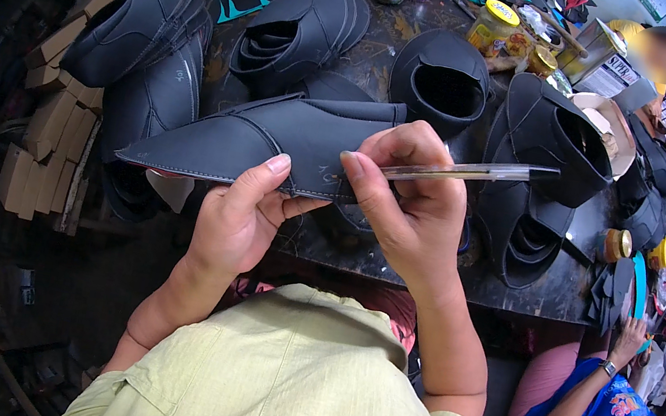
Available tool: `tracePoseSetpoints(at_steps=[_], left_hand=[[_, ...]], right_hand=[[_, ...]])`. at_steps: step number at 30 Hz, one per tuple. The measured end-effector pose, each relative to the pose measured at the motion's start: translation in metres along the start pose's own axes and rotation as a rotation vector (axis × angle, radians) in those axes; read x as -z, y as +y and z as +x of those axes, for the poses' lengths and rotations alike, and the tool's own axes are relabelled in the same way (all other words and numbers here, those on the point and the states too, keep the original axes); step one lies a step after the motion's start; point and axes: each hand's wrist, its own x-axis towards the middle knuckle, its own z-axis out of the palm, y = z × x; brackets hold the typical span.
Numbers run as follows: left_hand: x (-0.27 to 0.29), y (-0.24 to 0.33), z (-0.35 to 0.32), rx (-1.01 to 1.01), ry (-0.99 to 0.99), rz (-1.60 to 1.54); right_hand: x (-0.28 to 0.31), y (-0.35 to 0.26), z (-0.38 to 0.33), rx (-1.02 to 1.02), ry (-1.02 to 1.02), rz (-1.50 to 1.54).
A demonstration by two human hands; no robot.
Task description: The person trims excess material from the interior of a black slipper using scissors, then marks the exterior with a pen. They handle multiple slippers and a colorful tote bag, retrieving a small black item from the bag.
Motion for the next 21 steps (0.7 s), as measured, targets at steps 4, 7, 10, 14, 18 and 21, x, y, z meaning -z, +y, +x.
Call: tracePoseSetpoints(at_steps=[4, 7, 10, 14, 18, 21], left_hand=[[0.0031, 0.0001, -0.0001, -0.003, -0.044, -0.050], [0.0034, -0.0015, -0.0011, 0.006, -0.032, -0.054], [0.0018, -0.0045, -0.0032, 0.007, -0.022, -0.002], [0.0021, -0.0063, -0.0043, 0.018, -0.019, 0.028], [0.0041, -0.0056, -0.0038, -0.001, -0.041, 0.001], [0.0036, -0.0052, -0.0033, 0.007, -0.034, 0.017]], right_hand=[[-0.0035, -0.0003, 0.0006, 0.037, -0.035, -0.049], [-0.0040, 0.0003, 0.0004, 0.064, -0.057, -0.058], [-0.0026, 0.0017, -0.0012, 0.039, -0.096, -0.177], [-0.0016, 0.0050, -0.0005, 0.149, -0.147, -0.277], [-0.0051, 0.0087, 0.0032, 0.193, -0.071, -0.239], [-0.0045, 0.0073, 0.0022, 0.171, -0.113, -0.291]])
